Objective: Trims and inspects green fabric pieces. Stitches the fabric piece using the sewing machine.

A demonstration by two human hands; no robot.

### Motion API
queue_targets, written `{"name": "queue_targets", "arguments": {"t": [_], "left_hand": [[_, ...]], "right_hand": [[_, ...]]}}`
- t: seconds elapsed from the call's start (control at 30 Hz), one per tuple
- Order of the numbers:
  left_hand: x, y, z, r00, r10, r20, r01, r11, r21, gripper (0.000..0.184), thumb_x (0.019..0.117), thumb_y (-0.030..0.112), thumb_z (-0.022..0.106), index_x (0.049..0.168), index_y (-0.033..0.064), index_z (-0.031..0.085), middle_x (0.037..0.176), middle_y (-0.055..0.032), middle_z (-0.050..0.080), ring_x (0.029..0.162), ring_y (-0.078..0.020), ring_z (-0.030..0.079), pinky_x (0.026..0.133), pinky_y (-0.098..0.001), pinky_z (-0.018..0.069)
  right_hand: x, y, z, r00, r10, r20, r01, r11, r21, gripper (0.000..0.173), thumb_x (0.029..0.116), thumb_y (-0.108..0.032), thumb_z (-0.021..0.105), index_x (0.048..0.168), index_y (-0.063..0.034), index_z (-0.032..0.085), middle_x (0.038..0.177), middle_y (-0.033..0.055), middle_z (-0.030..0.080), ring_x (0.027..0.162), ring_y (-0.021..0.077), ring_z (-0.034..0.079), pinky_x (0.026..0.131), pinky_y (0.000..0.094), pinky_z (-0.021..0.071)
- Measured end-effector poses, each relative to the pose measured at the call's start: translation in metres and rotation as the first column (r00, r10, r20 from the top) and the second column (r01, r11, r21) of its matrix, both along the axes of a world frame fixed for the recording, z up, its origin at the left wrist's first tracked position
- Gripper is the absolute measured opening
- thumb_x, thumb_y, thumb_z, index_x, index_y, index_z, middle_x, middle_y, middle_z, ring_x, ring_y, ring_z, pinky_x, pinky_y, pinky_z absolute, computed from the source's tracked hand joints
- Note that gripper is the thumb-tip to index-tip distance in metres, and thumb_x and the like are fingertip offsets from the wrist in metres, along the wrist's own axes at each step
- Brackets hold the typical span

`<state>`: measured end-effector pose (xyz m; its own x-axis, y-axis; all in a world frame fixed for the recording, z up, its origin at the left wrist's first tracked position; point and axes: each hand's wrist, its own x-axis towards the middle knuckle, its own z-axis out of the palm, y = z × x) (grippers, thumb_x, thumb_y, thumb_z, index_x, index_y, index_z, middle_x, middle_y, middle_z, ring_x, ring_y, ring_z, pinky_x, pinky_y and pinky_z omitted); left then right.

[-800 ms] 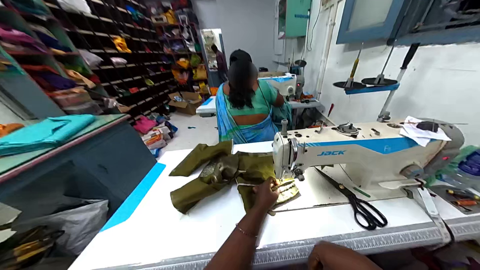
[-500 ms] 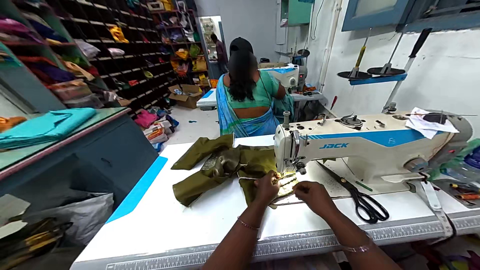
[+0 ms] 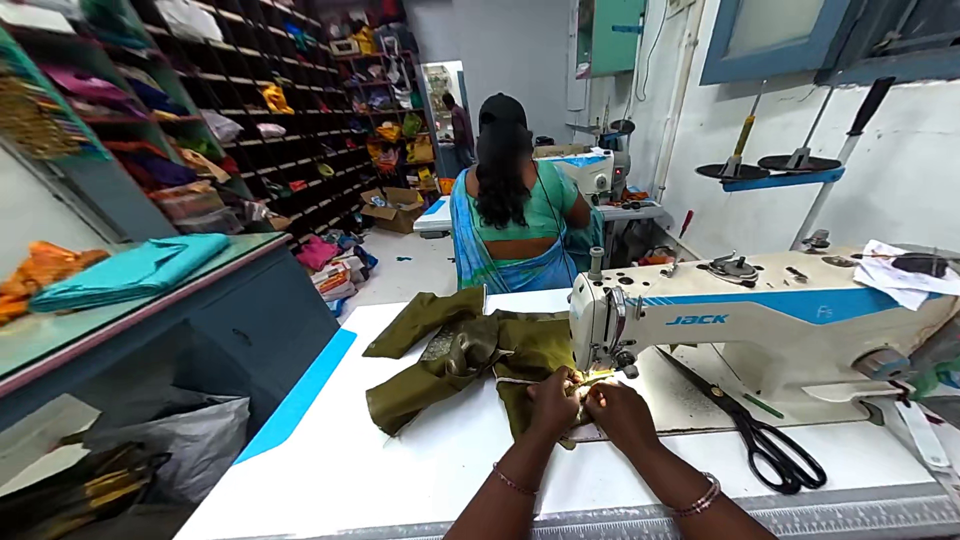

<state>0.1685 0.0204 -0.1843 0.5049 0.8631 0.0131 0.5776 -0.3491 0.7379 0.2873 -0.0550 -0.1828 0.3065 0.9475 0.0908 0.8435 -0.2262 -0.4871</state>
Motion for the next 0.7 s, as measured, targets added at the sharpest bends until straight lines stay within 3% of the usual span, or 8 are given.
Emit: {"name": "queue_targets", "arguments": {"t": [0.17, 0.33, 0.5, 0.63, 0.7], "left_hand": [[-0.001, 0.000, 0.001, 0.999, -0.042, -0.018, 0.042, 0.999, -0.006, 0.030, 0.1001, 0.012, 0.061, 0.128, 0.0018, 0.063, 0.120, -0.0141, 0.070, 0.120, -0.0264, 0.062, 0.113, -0.0555, 0.0344], [-0.001, 0.000, 0.001, 0.999, -0.042, -0.020, 0.042, 0.999, 0.002, 0.030, 0.1003, 0.015, 0.062, 0.127, 0.0020, 0.064, 0.116, -0.0137, 0.070, 0.116, -0.0253, 0.063, 0.113, -0.0549, 0.0327], [0.000, -0.003, 0.000, 0.999, -0.024, -0.026, 0.025, 1.000, 0.014, 0.028, 0.0996, 0.013, 0.062, 0.126, 0.0031, 0.064, 0.117, -0.0123, 0.070, 0.117, -0.0247, 0.063, 0.114, -0.0559, 0.0313], [-0.001, -0.004, 0.000, 0.999, -0.020, -0.025, 0.020, 1.000, 0.006, 0.029, 0.0999, 0.012, 0.061, 0.127, 0.0030, 0.063, 0.119, -0.0132, 0.070, 0.119, -0.0259, 0.061, 0.114, -0.0571, 0.0292], [-0.001, -0.003, 0.000, 1.000, -0.017, -0.021, 0.017, 1.000, 0.010, 0.029, 0.1001, 0.013, 0.061, 0.127, 0.0036, 0.063, 0.116, -0.0125, 0.070, 0.118, -0.0254, 0.062, 0.114, -0.0567, 0.0294]], "right_hand": [[-0.003, 0.003, 0.007, 1.000, -0.019, 0.010, 0.020, 0.992, -0.126, 0.030, 0.1033, -0.024, 0.053, 0.111, -0.0004, 0.071, 0.111, 0.0191, 0.070, 0.109, 0.0333, 0.067, 0.093, 0.0500, 0.0508], [-0.010, 0.003, 0.015, 0.998, -0.064, 0.011, 0.065, 0.977, -0.205, 0.034, 0.1036, -0.027, 0.054, 0.115, 0.0003, 0.069, 0.118, 0.0202, 0.069, 0.115, 0.0338, 0.066, 0.096, 0.0505, 0.0495], [-0.014, 0.004, 0.016, 0.994, -0.105, 0.010, 0.105, 0.973, -0.206, 0.035, 0.1032, -0.030, 0.055, 0.117, -0.0004, 0.069, 0.121, 0.0200, 0.068, 0.117, 0.0333, 0.065, 0.098, 0.0500, 0.0491], [-0.005, 0.002, 0.012, 0.985, -0.169, -0.040, 0.162, 0.978, -0.131, 0.035, 0.1008, -0.021, 0.059, 0.122, 0.0067, 0.065, 0.128, 0.0250, 0.064, 0.122, 0.0364, 0.063, 0.103, 0.0493, 0.0479], [0.003, 0.001, 0.005, 0.986, -0.150, -0.070, 0.145, 0.986, -0.081, 0.032, 0.0987, -0.022, 0.063, 0.115, 0.0060, 0.067, 0.122, 0.0236, 0.066, 0.118, 0.0353, 0.064, 0.101, 0.0479, 0.0485]]}}
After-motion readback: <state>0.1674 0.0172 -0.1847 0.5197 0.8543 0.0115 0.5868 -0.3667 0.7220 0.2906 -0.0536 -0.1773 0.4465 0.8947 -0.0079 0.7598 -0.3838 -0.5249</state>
